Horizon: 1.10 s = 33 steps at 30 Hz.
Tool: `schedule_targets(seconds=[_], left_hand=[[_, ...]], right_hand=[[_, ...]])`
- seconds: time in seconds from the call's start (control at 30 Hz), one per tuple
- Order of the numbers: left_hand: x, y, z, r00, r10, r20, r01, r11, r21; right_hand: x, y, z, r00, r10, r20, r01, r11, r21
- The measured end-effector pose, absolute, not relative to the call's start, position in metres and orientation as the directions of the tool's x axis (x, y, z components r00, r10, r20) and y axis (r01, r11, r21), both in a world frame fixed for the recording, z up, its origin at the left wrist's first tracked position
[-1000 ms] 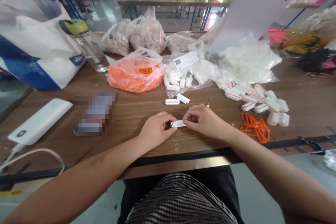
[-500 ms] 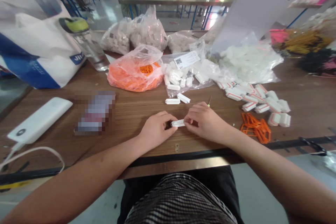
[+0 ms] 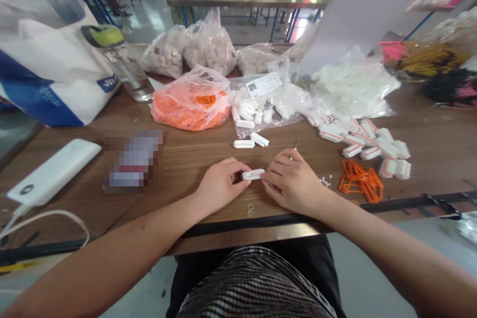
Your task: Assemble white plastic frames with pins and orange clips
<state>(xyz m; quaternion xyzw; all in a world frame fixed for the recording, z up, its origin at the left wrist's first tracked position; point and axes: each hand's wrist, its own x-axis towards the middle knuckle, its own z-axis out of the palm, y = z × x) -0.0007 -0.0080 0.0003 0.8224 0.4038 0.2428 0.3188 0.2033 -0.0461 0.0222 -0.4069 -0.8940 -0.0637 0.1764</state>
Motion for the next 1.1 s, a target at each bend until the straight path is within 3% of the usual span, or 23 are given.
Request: schedule_targets(seconds=[0.23,0.33,0.4,0.53,0.63,0.7,0.77,0.83,0.9,1.0,1.1], left_hand=[[-0.002,-0.006,-0.001,0.565,0.813,0.145,0.512,-0.482,0.711],[-0.002,-0.006,-0.001,0.563,0.814,0.143,0.520,-0.483,0.704],[-0.002,-0.006,-0.001,0.564,0.815,0.136,0.522,-0.479,0.705],[-0.001,-0.007,0.002,0.560,0.820,0.115,0.522,-0.457,0.720],[-0.001,-0.008,0.003,0.553,0.826,0.109,0.526,-0.448,0.723],[0.000,-0.008,0.003,0.548,0.830,0.100,0.531,-0.438,0.726],[0.000,-0.008,0.002,0.545,0.833,0.096,0.534,-0.433,0.726],[0.000,-0.008,0.001,0.543,0.833,0.108,0.535,-0.442,0.720],[-0.001,-0.008,0.000,0.543,0.830,0.129,0.529,-0.458,0.715],[-0.002,-0.007,-0.001,0.553,0.820,0.146,0.513,-0.473,0.717],[-0.004,-0.007,-0.001,0.564,0.812,0.149,0.508,-0.483,0.713]], right_hand=[[0.237,-0.030,0.026,-0.484,0.820,0.305,0.814,0.550,-0.189],[0.275,-0.013,0.024,-0.426,0.876,0.227,0.904,0.421,0.073],[0.292,-0.005,0.020,-0.534,0.839,0.106,0.839,0.510,0.191],[0.298,0.006,0.017,-0.728,0.686,-0.020,0.659,0.707,0.259],[0.293,0.008,0.020,-0.665,0.747,0.016,0.731,0.646,0.221],[0.287,0.007,0.026,-0.482,0.864,0.149,0.876,0.475,0.080],[0.275,0.003,0.032,-0.221,0.932,0.287,0.919,0.298,-0.260],[0.257,-0.004,0.038,0.022,0.955,0.294,0.697,0.196,-0.690],[0.236,-0.010,0.039,0.111,0.981,0.157,0.339,0.111,-0.934],[0.212,-0.015,0.033,0.040,0.999,-0.035,0.044,-0.037,-0.998],[0.204,-0.016,0.021,0.057,0.997,-0.056,-0.008,-0.056,-0.998]])
